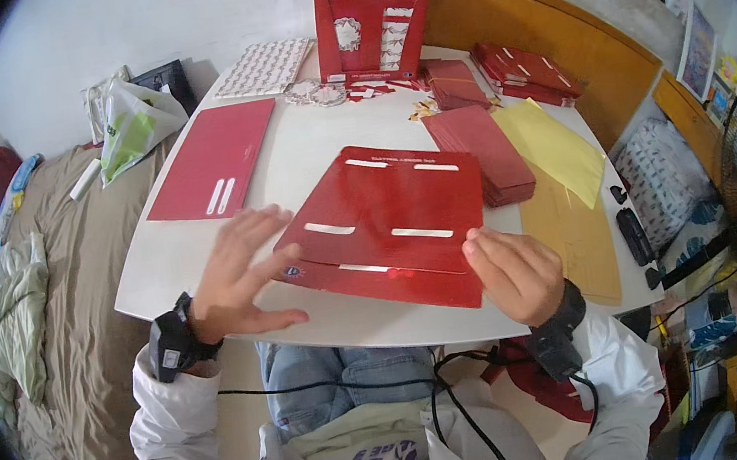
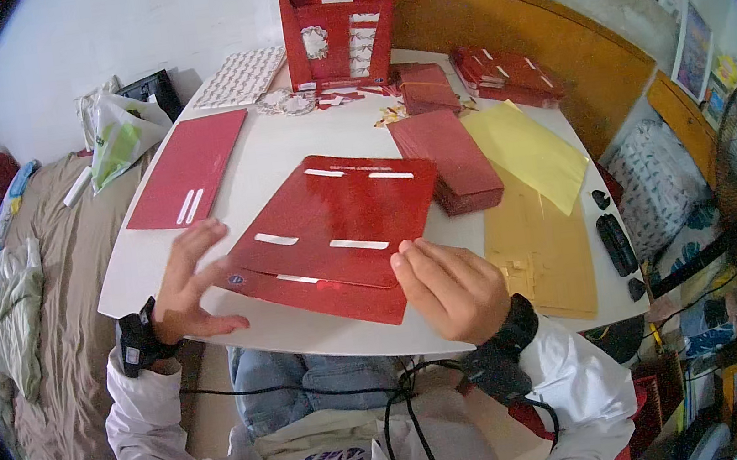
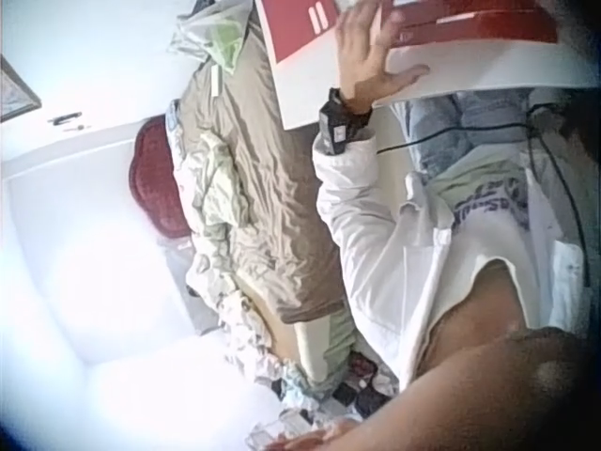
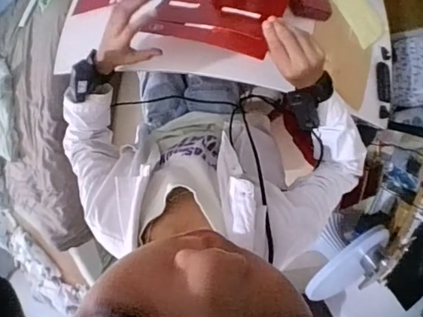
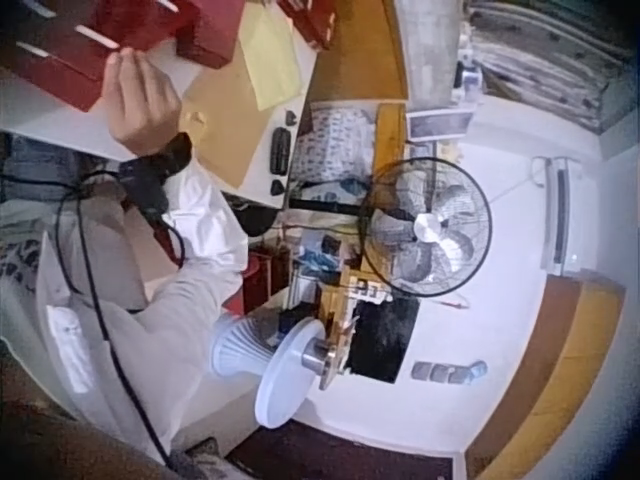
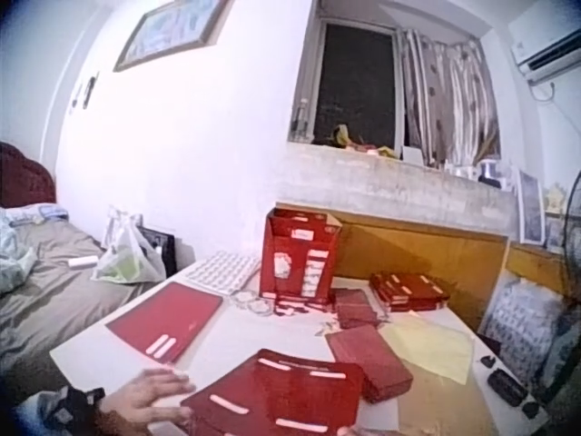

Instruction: Folding and assembling red cardstock paper into gift wallets or containers.

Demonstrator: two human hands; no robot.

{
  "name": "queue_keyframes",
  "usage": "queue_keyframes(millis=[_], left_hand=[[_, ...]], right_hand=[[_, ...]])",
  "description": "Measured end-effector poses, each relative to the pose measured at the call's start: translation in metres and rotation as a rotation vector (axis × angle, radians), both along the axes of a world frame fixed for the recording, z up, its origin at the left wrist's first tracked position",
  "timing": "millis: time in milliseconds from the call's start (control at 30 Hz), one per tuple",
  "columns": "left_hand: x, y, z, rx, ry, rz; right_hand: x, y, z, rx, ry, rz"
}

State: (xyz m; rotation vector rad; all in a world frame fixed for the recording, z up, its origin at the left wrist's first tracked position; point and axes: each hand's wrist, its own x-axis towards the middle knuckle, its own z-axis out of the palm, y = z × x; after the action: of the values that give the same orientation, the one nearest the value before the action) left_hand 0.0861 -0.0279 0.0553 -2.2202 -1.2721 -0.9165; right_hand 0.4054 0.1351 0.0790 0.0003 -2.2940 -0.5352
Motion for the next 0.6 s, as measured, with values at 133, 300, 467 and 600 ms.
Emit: queue_keyframes(millis=[133, 300, 467, 600], left_hand=[[0.028, 0.004, 0.005, -0.146, 0.029, -0.124], [0.059, 0.019, 0.007, -0.026, 0.128, -0.223], [0.075, 0.037, 0.004, -0.168, 0.038, -0.378], [0.096, 0.045, -0.005, -0.441, -0.227, -0.630]], right_hand=[[-0.014, 0.005, -0.016, -0.074, -0.058, 0.048], [-0.039, 0.019, -0.039, -0.124, -0.131, 0.049], [-0.050, 0.037, -0.050, -0.357, -0.366, -0.044], [-0.060, 0.052, -0.042, -0.521, -0.450, 0.028]])
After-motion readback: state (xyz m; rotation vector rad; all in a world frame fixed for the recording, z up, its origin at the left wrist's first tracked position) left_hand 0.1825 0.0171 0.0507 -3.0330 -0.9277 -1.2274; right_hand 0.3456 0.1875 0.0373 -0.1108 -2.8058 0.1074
